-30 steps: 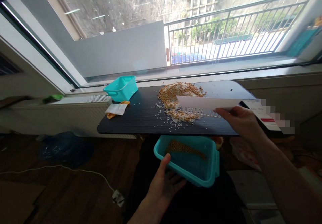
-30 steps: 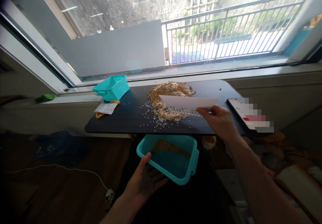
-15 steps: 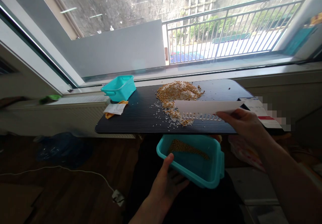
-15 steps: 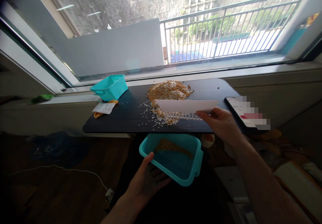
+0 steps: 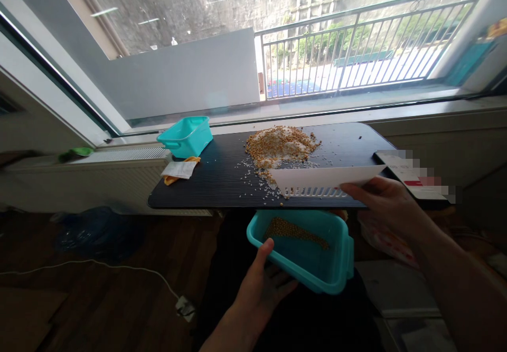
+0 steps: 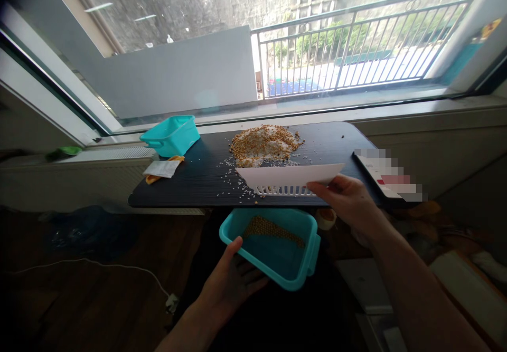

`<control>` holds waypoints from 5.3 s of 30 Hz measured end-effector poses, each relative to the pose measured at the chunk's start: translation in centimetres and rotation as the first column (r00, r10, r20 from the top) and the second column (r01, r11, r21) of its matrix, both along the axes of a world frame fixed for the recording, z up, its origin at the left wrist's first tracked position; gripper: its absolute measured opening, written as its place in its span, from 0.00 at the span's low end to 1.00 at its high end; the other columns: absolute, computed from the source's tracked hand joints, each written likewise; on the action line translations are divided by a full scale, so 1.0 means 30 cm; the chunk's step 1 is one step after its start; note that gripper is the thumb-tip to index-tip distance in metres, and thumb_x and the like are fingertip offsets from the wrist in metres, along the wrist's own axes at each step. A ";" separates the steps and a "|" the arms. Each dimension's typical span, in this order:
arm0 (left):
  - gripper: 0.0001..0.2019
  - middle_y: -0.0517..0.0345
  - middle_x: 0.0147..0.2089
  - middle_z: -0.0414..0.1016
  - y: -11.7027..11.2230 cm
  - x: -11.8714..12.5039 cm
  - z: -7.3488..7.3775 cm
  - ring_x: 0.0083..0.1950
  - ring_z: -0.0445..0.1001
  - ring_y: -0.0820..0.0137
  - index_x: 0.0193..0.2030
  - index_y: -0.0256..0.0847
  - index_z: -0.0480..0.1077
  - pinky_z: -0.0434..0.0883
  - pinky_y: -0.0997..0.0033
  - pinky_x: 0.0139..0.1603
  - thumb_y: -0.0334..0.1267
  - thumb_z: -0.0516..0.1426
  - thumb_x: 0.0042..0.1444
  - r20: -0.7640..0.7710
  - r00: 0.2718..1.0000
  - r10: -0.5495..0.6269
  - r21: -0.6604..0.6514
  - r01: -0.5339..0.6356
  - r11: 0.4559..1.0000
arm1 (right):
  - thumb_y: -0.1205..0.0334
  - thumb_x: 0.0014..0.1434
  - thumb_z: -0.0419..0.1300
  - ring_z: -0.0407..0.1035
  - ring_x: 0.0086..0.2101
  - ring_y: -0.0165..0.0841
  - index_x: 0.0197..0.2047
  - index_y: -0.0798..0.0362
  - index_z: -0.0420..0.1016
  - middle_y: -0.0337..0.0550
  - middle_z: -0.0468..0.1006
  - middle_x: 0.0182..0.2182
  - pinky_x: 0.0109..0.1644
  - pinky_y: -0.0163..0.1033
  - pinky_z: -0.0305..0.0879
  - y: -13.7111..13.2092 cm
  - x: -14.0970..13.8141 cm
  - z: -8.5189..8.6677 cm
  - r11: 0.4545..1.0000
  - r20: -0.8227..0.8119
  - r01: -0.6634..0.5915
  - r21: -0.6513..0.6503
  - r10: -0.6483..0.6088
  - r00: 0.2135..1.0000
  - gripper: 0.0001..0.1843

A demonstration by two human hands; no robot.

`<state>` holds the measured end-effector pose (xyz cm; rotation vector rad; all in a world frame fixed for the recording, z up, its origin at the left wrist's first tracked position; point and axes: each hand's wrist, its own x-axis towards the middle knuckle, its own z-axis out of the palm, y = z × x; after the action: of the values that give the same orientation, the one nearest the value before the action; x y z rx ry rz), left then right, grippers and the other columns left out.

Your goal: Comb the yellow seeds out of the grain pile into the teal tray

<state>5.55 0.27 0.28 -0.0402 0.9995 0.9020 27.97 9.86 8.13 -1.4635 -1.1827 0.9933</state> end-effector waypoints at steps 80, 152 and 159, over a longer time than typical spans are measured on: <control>0.30 0.40 0.55 0.68 0.005 0.003 0.014 0.53 0.71 0.54 0.58 0.37 0.60 0.69 0.55 0.51 0.51 0.56 0.51 -0.001 1.000 0.002 -0.002 -0.002 1.000 | 0.49 0.34 0.69 0.69 0.27 0.34 0.28 0.53 0.79 0.42 0.79 0.26 0.32 0.40 0.67 0.013 0.014 -0.001 0.997 0.097 -0.012 0.072 0.005 0.995 0.19; 0.31 0.40 0.55 0.68 -0.013 -0.048 0.003 0.54 0.70 0.52 0.58 0.37 0.60 0.69 0.55 0.51 0.53 0.56 0.51 -0.014 0.998 0.053 -0.010 -0.053 0.999 | 0.51 0.39 0.68 0.69 0.25 0.33 0.28 0.49 0.78 0.38 0.78 0.24 0.29 0.38 0.66 0.000 -0.053 0.002 0.992 0.093 0.047 0.116 -0.058 0.994 0.13; 0.31 0.40 0.55 0.69 -0.020 -0.056 0.011 0.53 0.71 0.53 0.57 0.37 0.60 0.68 0.55 0.53 0.53 0.56 0.51 0.002 0.999 0.054 -0.012 -0.054 0.998 | 0.52 0.39 0.68 0.69 0.28 0.32 0.30 0.52 0.78 0.39 0.79 0.27 0.32 0.38 0.64 0.082 -0.031 -0.009 0.979 0.047 0.152 0.134 -0.160 0.986 0.15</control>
<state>3.86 -0.34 0.62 -0.0785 1.0052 0.9449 27.05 12.31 7.86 -1.4651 -1.1328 0.7582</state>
